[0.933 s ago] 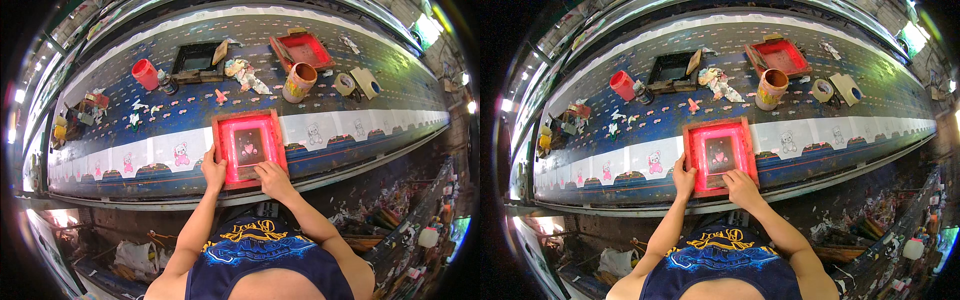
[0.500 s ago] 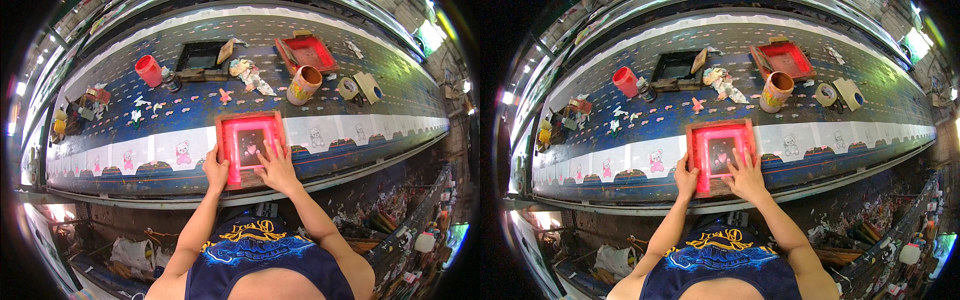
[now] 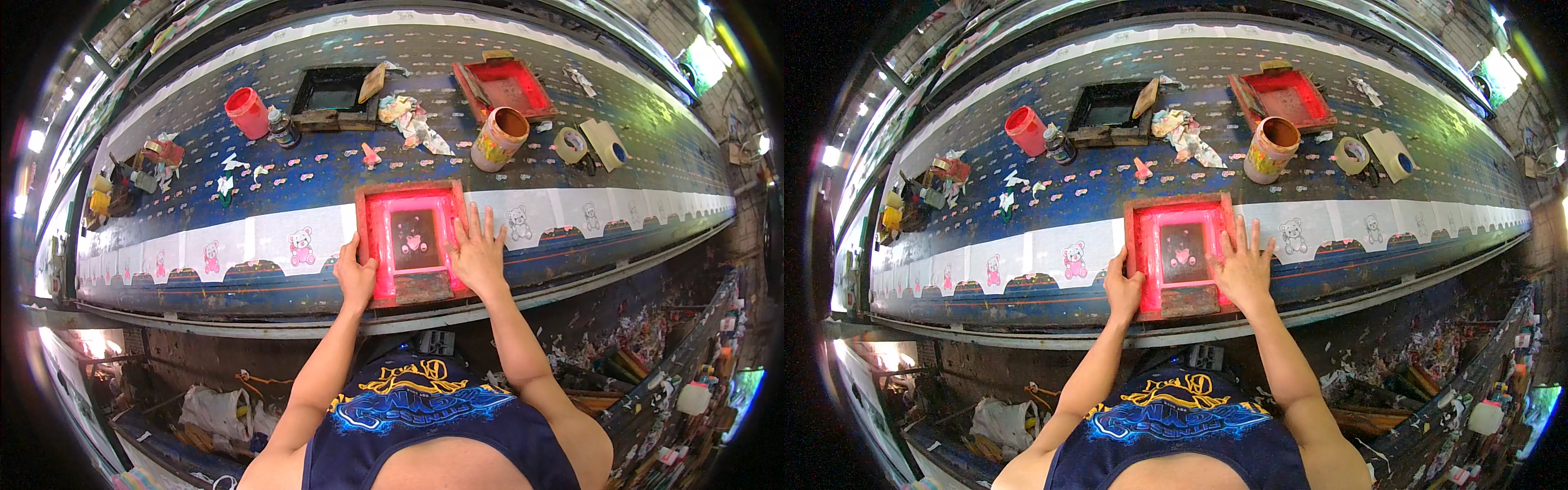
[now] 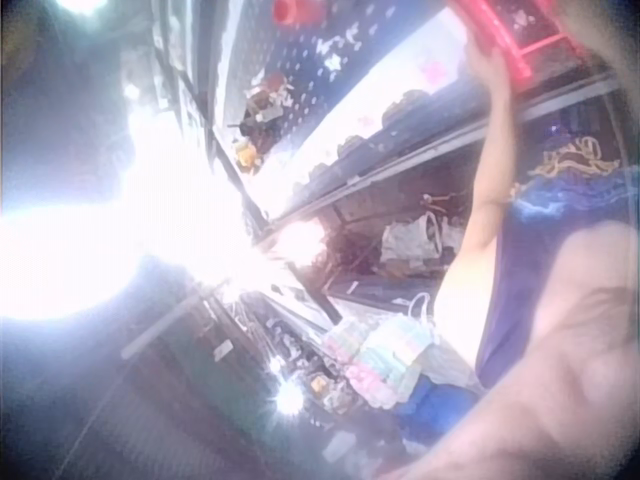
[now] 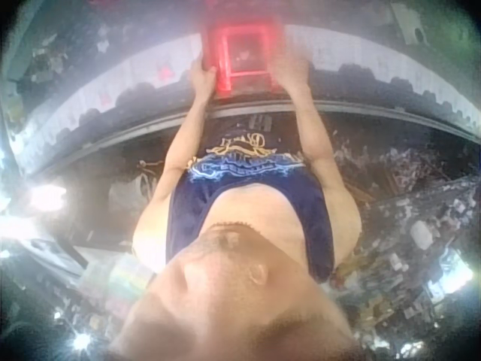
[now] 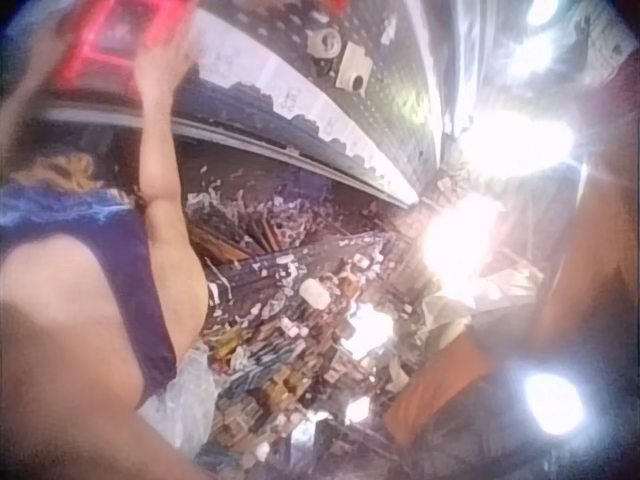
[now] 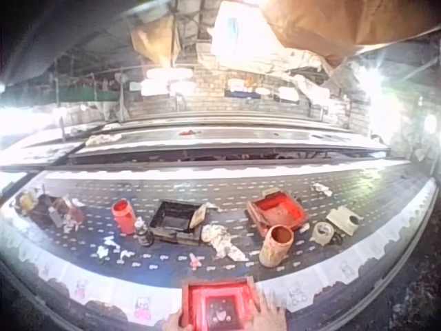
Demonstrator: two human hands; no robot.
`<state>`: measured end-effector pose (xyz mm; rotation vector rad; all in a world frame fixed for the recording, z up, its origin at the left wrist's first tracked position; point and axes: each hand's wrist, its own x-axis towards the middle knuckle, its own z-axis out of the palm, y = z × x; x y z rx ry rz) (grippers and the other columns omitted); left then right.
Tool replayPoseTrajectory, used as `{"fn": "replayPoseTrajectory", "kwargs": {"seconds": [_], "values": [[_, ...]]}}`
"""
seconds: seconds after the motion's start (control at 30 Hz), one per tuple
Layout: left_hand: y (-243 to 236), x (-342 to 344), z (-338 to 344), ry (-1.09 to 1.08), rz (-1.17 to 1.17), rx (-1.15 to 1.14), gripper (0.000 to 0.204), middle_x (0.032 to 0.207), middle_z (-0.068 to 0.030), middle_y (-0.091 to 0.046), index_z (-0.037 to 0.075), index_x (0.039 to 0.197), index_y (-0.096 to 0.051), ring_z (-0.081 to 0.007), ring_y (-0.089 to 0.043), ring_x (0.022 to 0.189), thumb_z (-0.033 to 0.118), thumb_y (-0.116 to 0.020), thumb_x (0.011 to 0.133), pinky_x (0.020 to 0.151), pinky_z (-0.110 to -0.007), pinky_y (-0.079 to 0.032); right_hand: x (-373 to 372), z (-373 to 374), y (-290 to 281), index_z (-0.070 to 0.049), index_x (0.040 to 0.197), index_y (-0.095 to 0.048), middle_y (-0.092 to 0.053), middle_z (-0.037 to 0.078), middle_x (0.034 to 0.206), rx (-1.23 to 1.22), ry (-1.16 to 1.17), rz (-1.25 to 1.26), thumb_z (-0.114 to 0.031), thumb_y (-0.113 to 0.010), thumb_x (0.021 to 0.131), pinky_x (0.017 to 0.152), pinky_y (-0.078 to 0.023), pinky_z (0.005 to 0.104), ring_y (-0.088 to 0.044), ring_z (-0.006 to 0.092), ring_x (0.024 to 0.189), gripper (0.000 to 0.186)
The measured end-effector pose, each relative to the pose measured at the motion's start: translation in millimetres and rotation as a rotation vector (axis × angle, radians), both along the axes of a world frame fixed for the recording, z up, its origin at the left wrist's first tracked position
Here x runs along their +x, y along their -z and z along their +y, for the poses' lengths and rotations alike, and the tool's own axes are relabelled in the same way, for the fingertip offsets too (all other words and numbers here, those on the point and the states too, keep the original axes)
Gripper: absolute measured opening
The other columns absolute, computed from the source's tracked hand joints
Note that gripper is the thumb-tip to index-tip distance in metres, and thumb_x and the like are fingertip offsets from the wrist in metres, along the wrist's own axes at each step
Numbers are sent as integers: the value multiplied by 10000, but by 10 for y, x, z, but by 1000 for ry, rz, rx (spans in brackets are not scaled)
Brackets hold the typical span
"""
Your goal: The person uses a squeegee to apply pink ink through a screen-printing frame onto a long roll of paper with teddy bear motifs. They repeatedly pull the squeegee across the frame, briefly pause to add more ink from a pink cup, and continue printing along the paper roll.
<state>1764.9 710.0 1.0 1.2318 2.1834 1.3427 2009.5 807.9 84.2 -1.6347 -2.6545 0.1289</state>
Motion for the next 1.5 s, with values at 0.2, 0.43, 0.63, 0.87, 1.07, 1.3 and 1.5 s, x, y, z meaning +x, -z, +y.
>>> {"fn": "replayPoseTrajectory", "kwargs": {"seconds": [0.2, 0.43, 0.63, 0.87, 1.07, 1.3, 1.5], "values": [[-11, 8, -4, -1, 1, -7, 659, 1196, -201, -685, -13, 1371, -634, -373, -670, 1092, 53, -753, 726, 983, -442, -509, 205, -153, -27, -81, 1426, -610, -307, 198, 1672, 32, -10, 9, -541, -500, 1038, 1171, -202, 751, -210, 447, 1554, 612], [70, -14, 5, -7, -40, 42, 650, 1197, -204, -690, -11, 1359, -644, -382, -672, 1095, 49, -753, 721, 980, -443, -520, 145, -580, -183, -28, 1194, -707, -613, 182, 1313, -149, -357, 479, -369, -712, 932, 1069, -432, 513, -553, 393, 1251, 430], [28, -1, 20, -8, -10, 28, 649, 1200, -203, -690, -13, 1360, -643, -380, -672, 1096, 44, -752, 722, 981, -438, -521, -2, -635, 19, -7, 1109, -681, -665, 140, 1106, -92, -397, 507, -108, -743, 808, 982, -494, 447, -624, 339, 1096, 323], [104, -14, 20, -14, -73, 47, 657, 1189, -202, -689, -15, 1371, -638, -381, -671, 1083, 43, -759, 727, 978, -431, -517, -132, -585, 121, 28, 1072, -657, -661, 173, 1085, -46, -367, 606, 17, -637, 732, 984, -502, 444, -623, 362, 1074, 341], [30, 7, 7, -18, -47, 4, 659, 1185, -205, -689, -19, 1368, -641, -374, -674, 1085, 44, -766, 724, 979, -427, -518, -92, -653, 248, 31, 1055, -641, -654, 184, 1072, -1, -401, 608, 41, -611, 726, 983, -502, 450, -617, 376, 1056, 330], [15, -2, 2, -8, -32, 15, 653, 1181, -205, -691, -15, 1365, -643, -370, -675, 1089, 44, -768, 727, 980, -426, -519, -447, 88, 483, 22, 1034, -623, -647, 189, 1069, 171, -389, 645, 44, -623, 714, 965, -502, 463, -609, 382, 1061, 321], [76, -16, -1, -16, -14, 8, 671, 1183, -193, -696, 0, 1378, -639, -367, -684, 1072, 43, -777, 723, 964, -425, -525, -687, 763, 283, 8, 966, -650, -662, 189, 1009, 11, -413, 639, 35, -671, 752, 923, -503, 477, -610, 392, 1009, 217]]}}
